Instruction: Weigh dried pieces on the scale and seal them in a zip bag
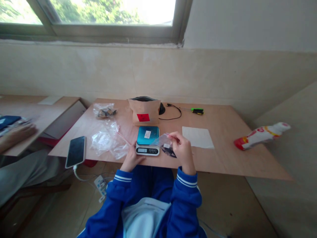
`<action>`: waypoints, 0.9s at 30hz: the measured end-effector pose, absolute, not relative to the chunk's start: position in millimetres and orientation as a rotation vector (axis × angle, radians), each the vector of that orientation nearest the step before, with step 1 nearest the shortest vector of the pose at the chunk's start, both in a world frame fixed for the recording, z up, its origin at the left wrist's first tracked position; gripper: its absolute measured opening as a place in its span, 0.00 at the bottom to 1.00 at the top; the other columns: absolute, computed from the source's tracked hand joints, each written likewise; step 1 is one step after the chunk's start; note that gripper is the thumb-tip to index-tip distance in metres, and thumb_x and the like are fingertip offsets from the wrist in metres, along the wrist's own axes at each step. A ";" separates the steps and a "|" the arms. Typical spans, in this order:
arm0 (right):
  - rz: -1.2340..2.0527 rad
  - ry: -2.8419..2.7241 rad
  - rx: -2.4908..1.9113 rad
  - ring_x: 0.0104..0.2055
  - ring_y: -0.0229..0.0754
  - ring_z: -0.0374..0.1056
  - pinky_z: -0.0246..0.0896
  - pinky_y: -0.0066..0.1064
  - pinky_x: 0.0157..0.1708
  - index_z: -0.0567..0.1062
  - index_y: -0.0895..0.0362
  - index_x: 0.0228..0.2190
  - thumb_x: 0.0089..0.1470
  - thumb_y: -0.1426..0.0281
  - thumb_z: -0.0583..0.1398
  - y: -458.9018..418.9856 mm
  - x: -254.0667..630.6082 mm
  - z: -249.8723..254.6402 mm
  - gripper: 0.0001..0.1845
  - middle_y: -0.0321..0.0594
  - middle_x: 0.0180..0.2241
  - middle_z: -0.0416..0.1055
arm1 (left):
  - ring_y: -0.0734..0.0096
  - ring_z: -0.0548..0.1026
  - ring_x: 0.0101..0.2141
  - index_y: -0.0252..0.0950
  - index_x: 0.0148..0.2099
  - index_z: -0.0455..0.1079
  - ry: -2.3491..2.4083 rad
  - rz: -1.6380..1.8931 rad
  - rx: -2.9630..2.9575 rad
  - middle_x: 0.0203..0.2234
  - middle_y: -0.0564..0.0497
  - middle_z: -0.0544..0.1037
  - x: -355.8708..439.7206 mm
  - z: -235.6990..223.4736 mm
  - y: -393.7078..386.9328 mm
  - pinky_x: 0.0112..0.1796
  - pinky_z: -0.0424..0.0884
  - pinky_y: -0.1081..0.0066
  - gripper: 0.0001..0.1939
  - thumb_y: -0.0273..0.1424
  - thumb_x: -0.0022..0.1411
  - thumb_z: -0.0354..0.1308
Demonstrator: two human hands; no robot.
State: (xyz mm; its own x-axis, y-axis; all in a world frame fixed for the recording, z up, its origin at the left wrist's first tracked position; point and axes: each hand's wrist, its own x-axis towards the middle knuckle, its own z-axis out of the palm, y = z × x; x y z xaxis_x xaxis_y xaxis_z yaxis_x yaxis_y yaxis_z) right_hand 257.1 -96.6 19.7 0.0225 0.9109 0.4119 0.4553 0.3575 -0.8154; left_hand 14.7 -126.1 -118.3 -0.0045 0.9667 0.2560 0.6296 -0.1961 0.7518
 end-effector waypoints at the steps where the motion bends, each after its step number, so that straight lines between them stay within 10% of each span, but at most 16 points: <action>1: 0.566 -1.610 -1.253 0.26 0.41 0.69 0.63 0.31 0.28 0.77 0.54 0.31 0.56 0.63 0.58 -97.4 257.3 20.8 0.10 0.39 0.29 0.76 | 0.45 0.64 0.57 0.33 0.66 0.49 1.664 1.067 1.851 0.57 0.34 0.63 17.7 -121.0 -124.1 0.56 0.62 0.49 0.46 0.30 0.49 0.67; 21: 0.478 -1.706 -1.248 0.29 0.41 0.68 0.62 0.29 0.31 0.71 0.55 0.29 0.60 0.63 0.55 -89.4 252.4 13.8 0.11 0.37 0.26 0.71 | 0.41 0.60 0.60 0.35 0.66 0.49 1.816 0.923 1.767 0.62 0.34 0.59 20.4 -105.0 -108.2 0.58 0.54 0.46 0.46 0.31 0.49 0.68; 27: 0.435 -1.712 -1.231 0.30 0.41 0.70 0.63 0.29 0.33 0.73 0.55 0.30 0.58 0.71 0.53 -85.7 236.3 24.4 0.09 0.38 0.29 0.75 | 0.54 0.68 0.55 0.37 0.60 0.59 1.627 1.203 1.766 0.56 0.39 0.69 22.6 -40.8 -114.6 0.56 0.60 0.52 0.25 0.40 0.64 0.55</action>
